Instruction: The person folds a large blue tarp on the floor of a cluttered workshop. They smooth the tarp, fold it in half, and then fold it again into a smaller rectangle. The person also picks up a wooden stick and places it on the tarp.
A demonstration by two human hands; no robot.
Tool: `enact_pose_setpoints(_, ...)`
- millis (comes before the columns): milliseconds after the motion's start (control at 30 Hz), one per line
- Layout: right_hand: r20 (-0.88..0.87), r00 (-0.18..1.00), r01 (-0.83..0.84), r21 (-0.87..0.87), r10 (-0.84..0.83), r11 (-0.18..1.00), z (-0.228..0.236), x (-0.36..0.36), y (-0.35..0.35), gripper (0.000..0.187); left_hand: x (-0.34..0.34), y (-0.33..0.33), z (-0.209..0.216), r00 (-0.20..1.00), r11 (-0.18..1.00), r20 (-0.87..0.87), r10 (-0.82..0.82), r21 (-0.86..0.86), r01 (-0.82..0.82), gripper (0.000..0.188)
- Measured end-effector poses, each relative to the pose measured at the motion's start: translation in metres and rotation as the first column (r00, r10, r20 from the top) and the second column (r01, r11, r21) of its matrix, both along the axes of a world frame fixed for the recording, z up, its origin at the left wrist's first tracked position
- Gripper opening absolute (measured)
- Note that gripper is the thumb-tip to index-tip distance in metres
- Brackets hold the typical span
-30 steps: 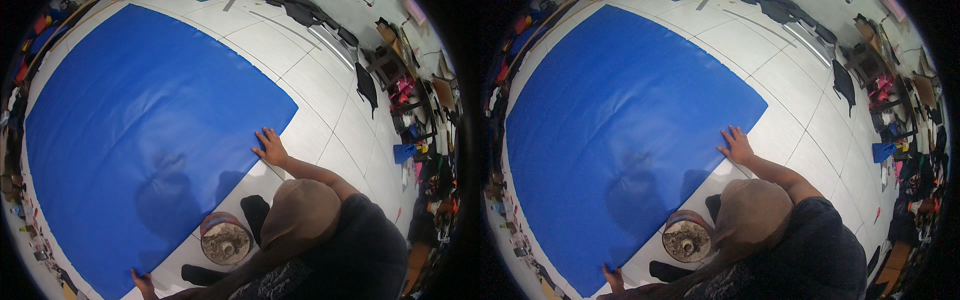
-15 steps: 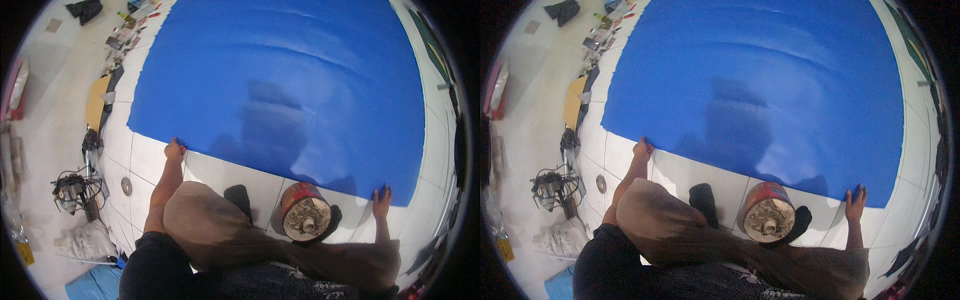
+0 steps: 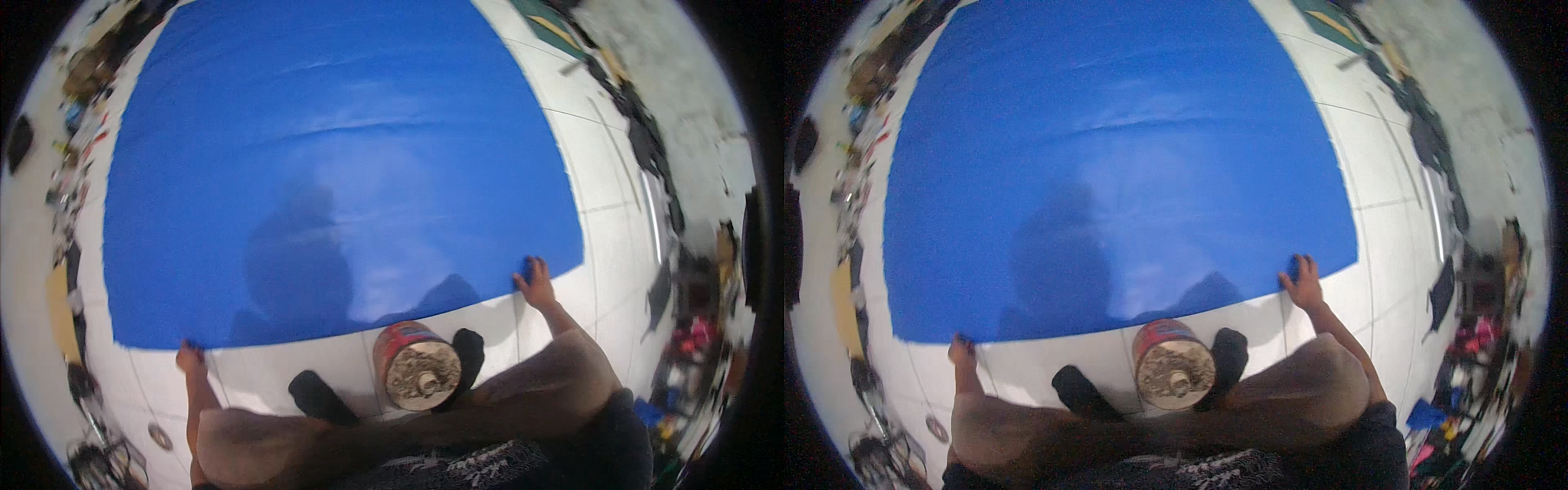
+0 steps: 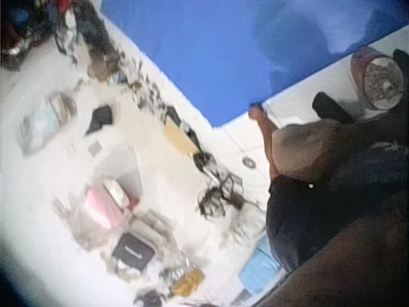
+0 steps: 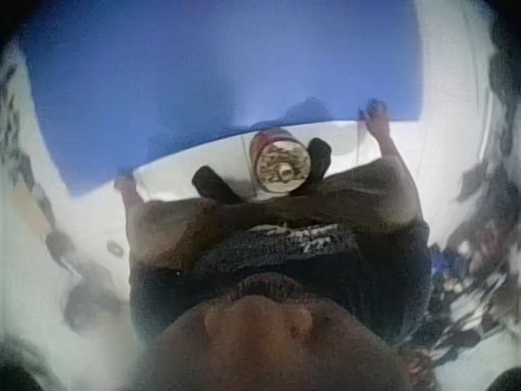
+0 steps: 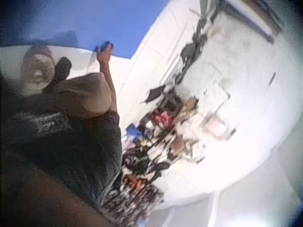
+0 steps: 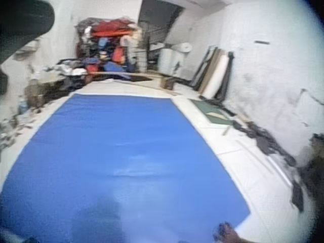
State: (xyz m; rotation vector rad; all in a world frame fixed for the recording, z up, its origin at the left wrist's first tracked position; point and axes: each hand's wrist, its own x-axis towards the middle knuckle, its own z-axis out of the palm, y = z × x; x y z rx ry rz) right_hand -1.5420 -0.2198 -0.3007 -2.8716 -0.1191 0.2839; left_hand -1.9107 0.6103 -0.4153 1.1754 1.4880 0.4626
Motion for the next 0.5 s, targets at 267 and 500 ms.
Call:
enact_pose_setpoints(267, 0.004, 0.995, 0.102, -0.014, -0.102, 0.995, 0.028, -0.009, 0.015, 0.072, 0.04, -0.033, 0.043, 0.981, 0.98, -0.028, 0.194, 0.058, -0.192, 0.03)
enact_pose_setpoints(500, 0.046, 0.993, 0.114, -0.026, -0.112, 0.993, 0.034, -0.009, 0.019, 0.08, 0.046, -0.037, 0.057, 0.988, 0.959, -0.022, 0.153, 0.247, -0.143, 0.035)
